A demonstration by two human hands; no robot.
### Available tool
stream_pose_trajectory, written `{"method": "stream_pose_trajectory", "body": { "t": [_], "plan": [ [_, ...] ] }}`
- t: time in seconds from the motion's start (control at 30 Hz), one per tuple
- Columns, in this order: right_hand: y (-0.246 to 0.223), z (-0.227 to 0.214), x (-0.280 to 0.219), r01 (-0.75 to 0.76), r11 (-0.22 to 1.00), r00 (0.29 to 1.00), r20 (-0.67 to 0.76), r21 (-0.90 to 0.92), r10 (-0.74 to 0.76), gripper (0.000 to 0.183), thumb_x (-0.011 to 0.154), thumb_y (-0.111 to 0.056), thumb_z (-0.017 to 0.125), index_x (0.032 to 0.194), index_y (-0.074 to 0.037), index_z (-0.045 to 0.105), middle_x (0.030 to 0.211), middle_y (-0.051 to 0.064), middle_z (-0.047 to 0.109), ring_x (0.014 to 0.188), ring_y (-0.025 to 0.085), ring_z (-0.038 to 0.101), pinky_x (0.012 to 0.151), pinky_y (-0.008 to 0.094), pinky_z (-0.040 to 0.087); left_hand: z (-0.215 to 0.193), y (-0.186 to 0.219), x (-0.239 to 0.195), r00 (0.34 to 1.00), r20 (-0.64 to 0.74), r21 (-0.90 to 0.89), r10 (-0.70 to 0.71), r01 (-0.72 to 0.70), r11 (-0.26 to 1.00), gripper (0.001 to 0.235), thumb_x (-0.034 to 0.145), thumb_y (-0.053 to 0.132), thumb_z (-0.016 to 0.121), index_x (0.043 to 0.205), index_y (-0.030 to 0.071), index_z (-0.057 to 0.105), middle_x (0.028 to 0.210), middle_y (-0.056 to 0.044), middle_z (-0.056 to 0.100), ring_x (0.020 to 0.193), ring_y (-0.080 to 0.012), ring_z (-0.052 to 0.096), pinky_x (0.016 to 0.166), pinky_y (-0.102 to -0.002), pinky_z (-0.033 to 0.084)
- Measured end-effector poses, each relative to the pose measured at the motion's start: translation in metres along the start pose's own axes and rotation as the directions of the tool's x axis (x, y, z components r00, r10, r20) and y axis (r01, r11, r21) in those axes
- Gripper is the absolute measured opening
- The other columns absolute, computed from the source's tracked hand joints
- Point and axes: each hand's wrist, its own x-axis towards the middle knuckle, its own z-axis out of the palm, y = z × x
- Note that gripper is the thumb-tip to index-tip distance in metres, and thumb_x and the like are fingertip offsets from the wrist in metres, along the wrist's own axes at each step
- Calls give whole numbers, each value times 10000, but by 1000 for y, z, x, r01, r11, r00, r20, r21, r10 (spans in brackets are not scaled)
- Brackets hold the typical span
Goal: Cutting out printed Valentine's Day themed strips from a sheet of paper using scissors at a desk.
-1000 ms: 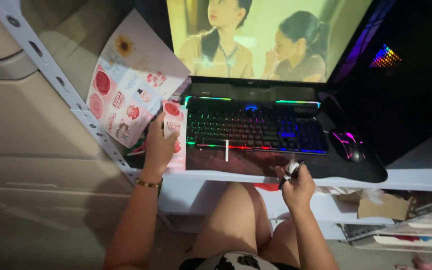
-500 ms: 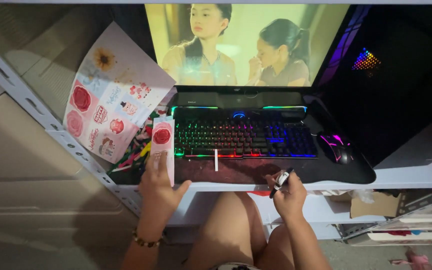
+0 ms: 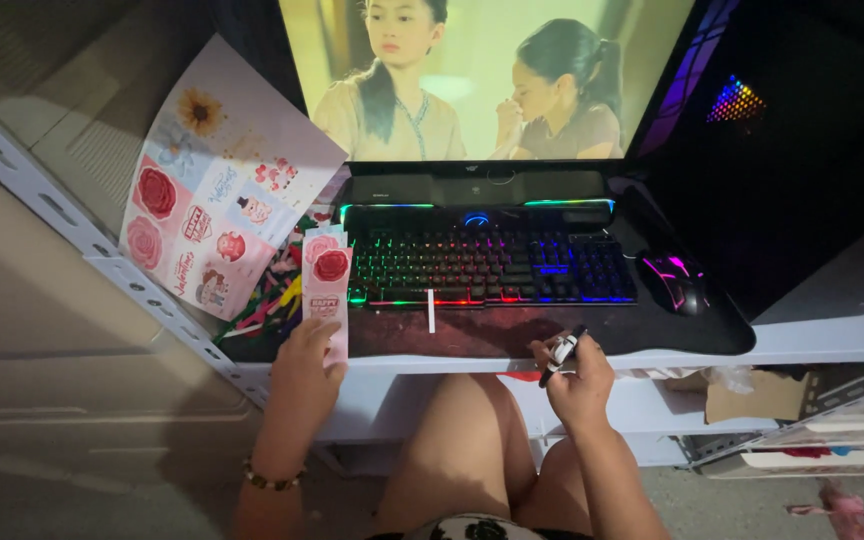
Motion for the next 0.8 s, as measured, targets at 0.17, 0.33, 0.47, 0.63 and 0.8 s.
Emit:
{"method": "stream_pose_trajectory", "body": {
  "t": [0.17,0.33,0.47,0.63,0.8],
  "plan": [
    [5,7,2,61,993,989,-142,102,-46,256,779,-269,917,849,-161,696,726,69,692,727,332,684,702,403,550,-21,22,3,975,107,60,-197,191,980,588,850,387,777,1401,242,630,1466,-138,548,1334,-440,558,1026,-650,479],
    [5,6,2,63,991,987,-152,118,-45,260,797,-260,913,847,-146,685,723,65,697,715,314,682,699,382,554,-10,24,-2,978,95,176,-184,166,970,717,802,568,776,1420,252,599,1500,-119,526,1400,-441,488,1047,-701,429],
    [8,7,1,70,992,988,-143,103,-55,249,801,-273,905,846,-152,692,716,63,689,705,315,679,679,383,557,7,20,17,960,-250,192,123,-75,978,803,733,550,819,1399,162,594,1358,-155,582,1248,-412,569,968,-585,484],
    [7,8,2,63,994,989,-140,89,-50,263,803,-287,898,837,-141,682,708,77,678,704,331,675,672,395,561,21,48,38,963,-252,83,99,-80,993,777,760,403,870,1419,118,572,1357,-155,563,1218,-382,569,1004,-557,456],
    [8,8,1,50,993,991,-126,104,-37,264,772,-258,918,850,-141,695,724,75,696,719,335,688,687,400,567,21,41,72,997,-82,334,-7,34,942,837,773,644,753,1433,160,575,1464,-153,551,1331,-420,525,988,-640,451]
  ]
}}
